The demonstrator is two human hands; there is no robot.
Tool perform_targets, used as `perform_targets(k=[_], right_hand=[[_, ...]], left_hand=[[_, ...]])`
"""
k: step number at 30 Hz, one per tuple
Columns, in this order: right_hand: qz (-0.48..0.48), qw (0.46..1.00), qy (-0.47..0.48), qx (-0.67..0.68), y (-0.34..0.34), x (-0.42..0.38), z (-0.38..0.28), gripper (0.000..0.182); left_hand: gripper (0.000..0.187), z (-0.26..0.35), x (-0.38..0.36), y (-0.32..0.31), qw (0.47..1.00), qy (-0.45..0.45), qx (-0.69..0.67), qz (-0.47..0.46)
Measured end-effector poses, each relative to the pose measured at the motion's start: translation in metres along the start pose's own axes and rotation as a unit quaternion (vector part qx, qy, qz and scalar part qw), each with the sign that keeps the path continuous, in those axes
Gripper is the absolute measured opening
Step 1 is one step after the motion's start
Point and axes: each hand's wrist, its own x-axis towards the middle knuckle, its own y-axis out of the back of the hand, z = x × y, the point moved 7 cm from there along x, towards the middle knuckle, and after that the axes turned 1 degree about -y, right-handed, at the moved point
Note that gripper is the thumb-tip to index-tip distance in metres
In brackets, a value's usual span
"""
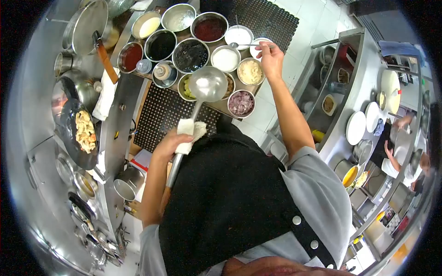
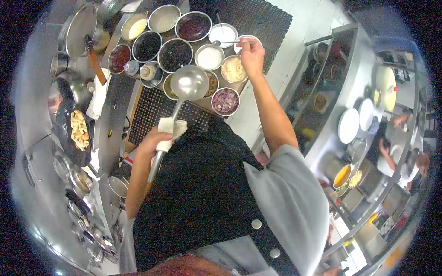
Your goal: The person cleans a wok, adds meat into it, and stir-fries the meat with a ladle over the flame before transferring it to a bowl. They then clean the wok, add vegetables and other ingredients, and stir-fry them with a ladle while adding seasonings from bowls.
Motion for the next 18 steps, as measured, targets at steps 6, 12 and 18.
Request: perform_targets(k=[6, 12, 18], right_hand=[[-0.072, 0.996, -0.006, -0.050, -0.027, -0.025, 0.048, 0.028], [-0.072, 0.995, -0.049, -0.038, -0.030, -0.033, 0.067, 0.027], [-0.057, 0.981, -0.167, 0.085, -0.018, -0.042, 0.081, 0.025]], left_hand=[[0.046, -0.029, -0.036, 0.025, 0.998, -0.008, -0.030, 0.061], [0.046, -0.035, -0.039, 0.031, 0.996, -0.006, -0.039, 0.082], [0.041, -0.032, -0.026, 0.034, 0.998, -0.006, -0.031, 0.060]])
